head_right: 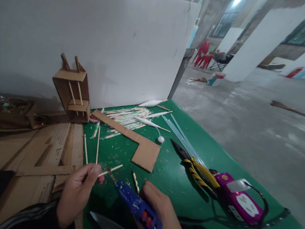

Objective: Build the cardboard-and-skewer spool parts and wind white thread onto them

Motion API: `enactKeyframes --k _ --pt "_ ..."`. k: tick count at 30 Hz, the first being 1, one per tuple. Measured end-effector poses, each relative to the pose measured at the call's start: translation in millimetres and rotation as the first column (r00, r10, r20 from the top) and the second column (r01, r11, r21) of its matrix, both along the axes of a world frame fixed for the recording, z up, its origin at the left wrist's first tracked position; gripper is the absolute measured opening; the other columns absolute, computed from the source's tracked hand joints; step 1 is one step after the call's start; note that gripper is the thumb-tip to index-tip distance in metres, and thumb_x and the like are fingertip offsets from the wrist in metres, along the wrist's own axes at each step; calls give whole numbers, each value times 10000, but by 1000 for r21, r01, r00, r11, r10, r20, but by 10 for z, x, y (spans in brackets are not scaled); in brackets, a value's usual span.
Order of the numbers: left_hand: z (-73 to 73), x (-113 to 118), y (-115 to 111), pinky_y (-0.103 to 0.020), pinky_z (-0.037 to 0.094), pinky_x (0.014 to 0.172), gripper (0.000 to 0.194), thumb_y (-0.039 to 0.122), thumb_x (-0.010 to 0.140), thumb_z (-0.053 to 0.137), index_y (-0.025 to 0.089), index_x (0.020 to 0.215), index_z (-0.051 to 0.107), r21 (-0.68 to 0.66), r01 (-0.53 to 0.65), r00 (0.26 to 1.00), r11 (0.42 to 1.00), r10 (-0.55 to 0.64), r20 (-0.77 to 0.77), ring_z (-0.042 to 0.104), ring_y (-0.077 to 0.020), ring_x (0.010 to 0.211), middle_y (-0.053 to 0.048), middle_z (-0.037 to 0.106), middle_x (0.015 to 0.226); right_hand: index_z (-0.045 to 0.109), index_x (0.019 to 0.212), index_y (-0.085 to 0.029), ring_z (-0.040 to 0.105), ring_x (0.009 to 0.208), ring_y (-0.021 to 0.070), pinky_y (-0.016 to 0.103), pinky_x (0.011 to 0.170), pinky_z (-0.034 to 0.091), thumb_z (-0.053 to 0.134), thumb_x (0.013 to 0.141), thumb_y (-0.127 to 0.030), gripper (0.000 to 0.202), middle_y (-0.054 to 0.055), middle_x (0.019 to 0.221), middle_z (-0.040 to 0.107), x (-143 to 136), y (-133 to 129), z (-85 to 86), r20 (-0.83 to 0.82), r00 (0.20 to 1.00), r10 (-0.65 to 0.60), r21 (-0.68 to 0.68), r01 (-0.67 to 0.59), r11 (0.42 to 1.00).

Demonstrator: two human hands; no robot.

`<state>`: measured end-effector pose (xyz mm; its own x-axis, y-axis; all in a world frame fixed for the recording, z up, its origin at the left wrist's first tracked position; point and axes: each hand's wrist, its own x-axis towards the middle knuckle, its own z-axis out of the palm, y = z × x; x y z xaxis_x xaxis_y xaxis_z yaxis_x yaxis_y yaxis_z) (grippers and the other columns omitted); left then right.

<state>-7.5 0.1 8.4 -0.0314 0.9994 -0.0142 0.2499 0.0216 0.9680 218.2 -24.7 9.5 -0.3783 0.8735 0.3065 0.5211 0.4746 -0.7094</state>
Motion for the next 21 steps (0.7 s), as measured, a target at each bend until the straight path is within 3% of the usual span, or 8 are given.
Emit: enactKeyframes --k 4,8,11,16,21 --pt "6 13 35 -231 400 631 415 453 907 529 181 593 519 -66 -5 988 998 15 151 517 -127 629 18 559 613 496 864 -233 564 668 171 245 574 433 545 779 -181 111 27 794 587 -2 21 40 -44 998 41 3 -41 999" --pt "-53 20 50 -220 411 641 409 424 879 595 184 580 453 -122 17 944 992 24 330 528 -109 624 33 561 600 440 758 -218 531 631 139 226 531 379 546 801 -179 121 8 759 564 -7 11 69 -52 997 51 -37 -53 998" --pt "-92 21 56 -209 420 630 362 402 848 649 192 650 431 -156 46 890 987 31 454 552 -99 623 59 545 605 417 722 -211 486 585 116 219 519 347 530 854 -194 174 -16 696 530 -4 -9 37 -51 999 -14 -108 9 994" --pt "-98 21 76 -194 429 601 249 412 857 636 182 805 555 -154 57 917 986 10 399 554 -87 610 48 581 657 427 689 -205 445 540 101 214 503 333 523 887 -231 222 -45 625 497 0 -4 11 -23 996 -85 -239 77 968" --pt "-75 30 78 -197 442 580 293 451 843 634 165 778 623 -138 32 941 990 16 337 545 -91 581 36 585 616 444 680 -203 472 553 112 220 521 362 531 886 -273 234 -39 624 513 -25 6 92 -34 994 -108 -259 95 961"
